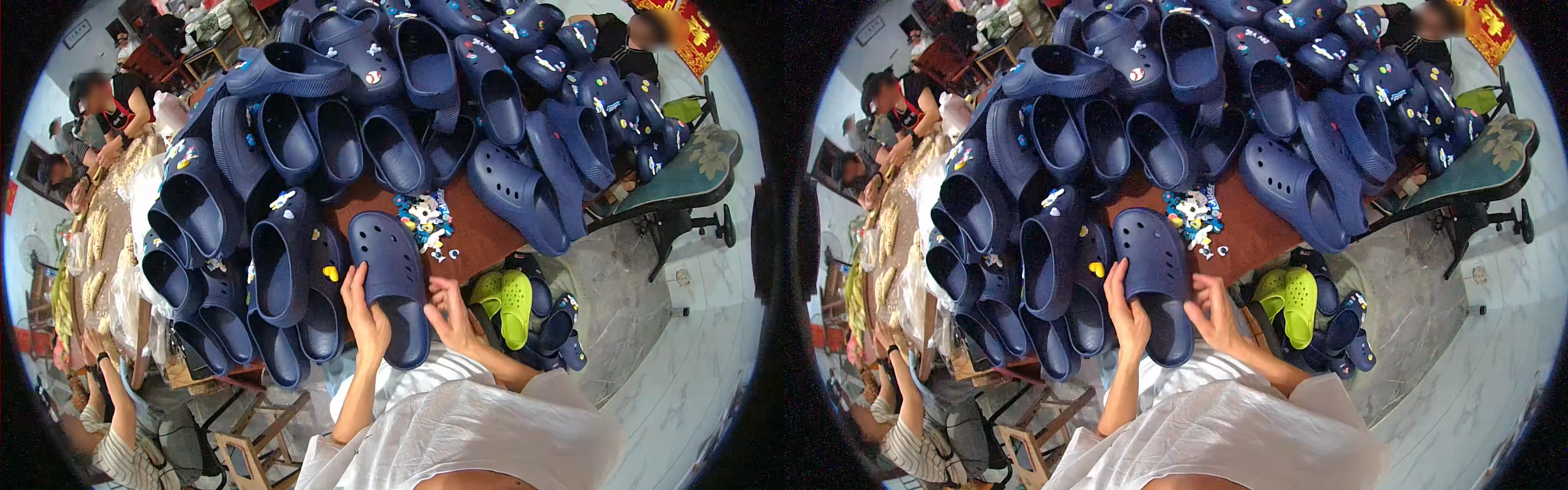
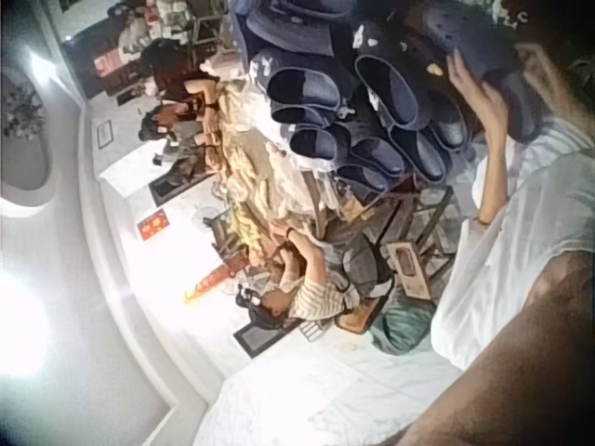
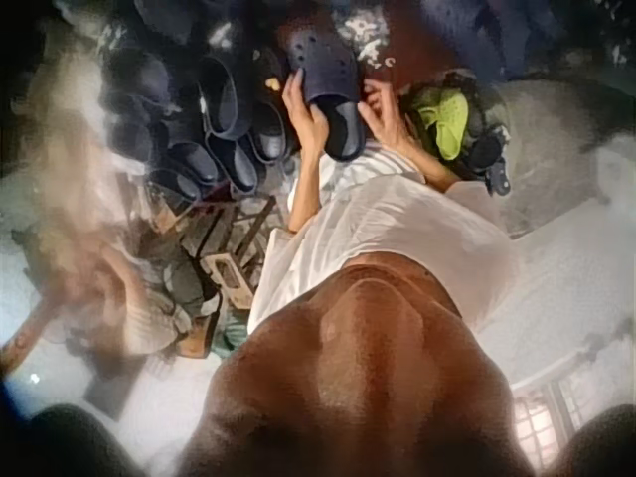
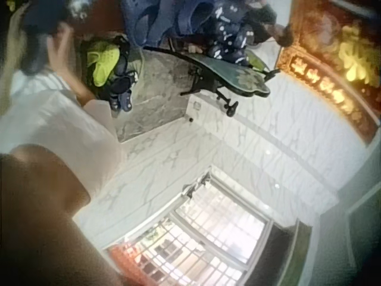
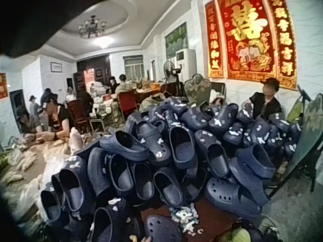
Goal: Applying decorative charms and accessories into the holes of foam clogs.
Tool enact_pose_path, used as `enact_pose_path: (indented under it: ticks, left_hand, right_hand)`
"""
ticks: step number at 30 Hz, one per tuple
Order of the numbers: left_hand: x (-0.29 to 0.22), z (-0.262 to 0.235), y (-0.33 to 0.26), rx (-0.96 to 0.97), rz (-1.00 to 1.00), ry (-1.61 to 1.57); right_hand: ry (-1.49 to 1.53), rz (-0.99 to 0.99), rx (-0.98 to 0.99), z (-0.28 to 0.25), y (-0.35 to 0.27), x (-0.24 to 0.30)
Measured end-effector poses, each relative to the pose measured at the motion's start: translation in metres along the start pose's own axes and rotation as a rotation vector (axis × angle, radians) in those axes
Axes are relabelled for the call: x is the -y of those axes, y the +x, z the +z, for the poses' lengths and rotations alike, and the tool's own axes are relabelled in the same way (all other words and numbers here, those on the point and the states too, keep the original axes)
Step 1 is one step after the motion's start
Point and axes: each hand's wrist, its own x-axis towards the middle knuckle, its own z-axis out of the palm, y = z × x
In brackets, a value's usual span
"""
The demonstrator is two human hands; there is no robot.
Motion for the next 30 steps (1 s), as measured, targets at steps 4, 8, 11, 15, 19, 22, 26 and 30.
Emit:
enact_pose_path:
  ticks: [4,8,11,15,19,22,26,30]
  left_hand:
    - [-0.029,-0.003,0.004,-0.088,0.075,0.014]
    - [-0.048,0.002,0.019,-0.099,0.149,-0.009]
    - [-0.060,0.006,0.021,-0.062,0.195,-0.105]
    - [-0.063,-0.002,0.013,-0.048,0.309,-0.079]
    - [-0.051,-0.009,0.000,-0.055,0.184,-0.142]
    - [-0.044,-0.023,-0.004,-0.130,0.163,-0.105]
    - [-0.043,-0.048,-0.001,-0.332,0.219,0.014]
    - [-0.037,-0.081,0.011,-0.485,0.318,0.234]
  right_hand:
    - [0.117,-0.020,0.061,0.000,-0.033,-0.014]
    - [0.122,0.044,0.100,0.003,-0.046,0.014]
    - [0.176,0.021,-0.037,-0.002,-0.041,0.015]
    - [-0.078,-0.083,-0.191,-0.047,-0.014,0.005]
    - [-0.168,-0.059,-0.711,-0.120,0.042,-0.011]
    - [0.097,-0.080,-0.829,-0.163,0.092,0.006]
    - [0.343,-0.124,-0.742,-0.197,0.142,0.019]
    - [0.527,0.053,-0.738,-0.218,0.167,0.026]
